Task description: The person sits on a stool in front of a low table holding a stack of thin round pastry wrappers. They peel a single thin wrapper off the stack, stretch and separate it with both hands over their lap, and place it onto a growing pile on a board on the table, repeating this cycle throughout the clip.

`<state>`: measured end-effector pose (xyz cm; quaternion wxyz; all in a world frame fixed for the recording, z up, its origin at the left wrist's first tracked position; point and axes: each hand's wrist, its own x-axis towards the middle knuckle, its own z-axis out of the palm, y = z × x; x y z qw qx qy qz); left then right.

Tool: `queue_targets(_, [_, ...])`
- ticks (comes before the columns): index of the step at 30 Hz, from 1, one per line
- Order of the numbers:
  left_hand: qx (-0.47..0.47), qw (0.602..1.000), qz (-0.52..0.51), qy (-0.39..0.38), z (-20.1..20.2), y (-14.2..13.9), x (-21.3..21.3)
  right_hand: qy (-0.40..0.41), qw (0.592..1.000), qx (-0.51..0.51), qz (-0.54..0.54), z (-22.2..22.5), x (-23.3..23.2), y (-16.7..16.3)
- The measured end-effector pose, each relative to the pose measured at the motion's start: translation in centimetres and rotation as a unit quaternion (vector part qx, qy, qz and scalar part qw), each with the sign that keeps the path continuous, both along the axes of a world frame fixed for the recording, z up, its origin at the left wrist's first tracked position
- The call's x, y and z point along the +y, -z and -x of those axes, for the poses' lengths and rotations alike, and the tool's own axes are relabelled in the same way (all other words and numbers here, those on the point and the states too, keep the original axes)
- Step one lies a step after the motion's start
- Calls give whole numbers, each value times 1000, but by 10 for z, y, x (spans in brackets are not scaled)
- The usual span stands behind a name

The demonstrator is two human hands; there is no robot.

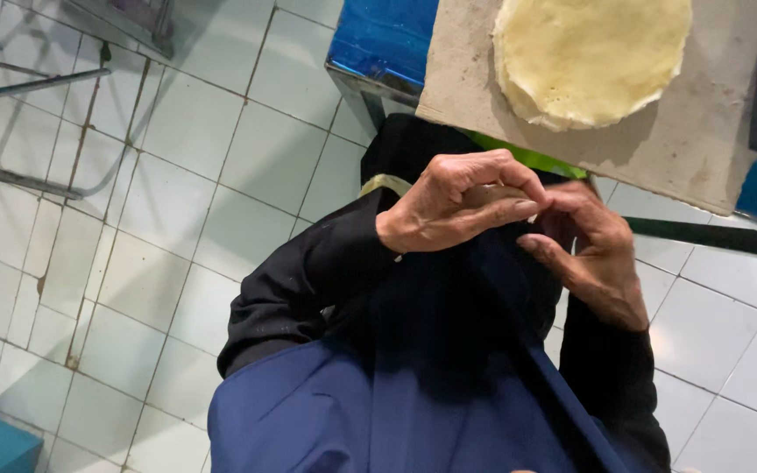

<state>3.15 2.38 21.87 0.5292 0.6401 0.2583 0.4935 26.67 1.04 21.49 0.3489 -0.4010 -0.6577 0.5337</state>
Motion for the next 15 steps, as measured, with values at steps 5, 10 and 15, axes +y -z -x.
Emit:
queue_targets(5, [-31,998,34,51,7,-12,-6,1,992,36,-118,14,4,-8])
queue_targets(10, [13,999,13,30,10,-22,-8,23,997,63,-44,7,-9,-21])
queue_targets(15, [129,991,-18,40,10,-24,-2,13,995,8,-95,-16,-13,-40])
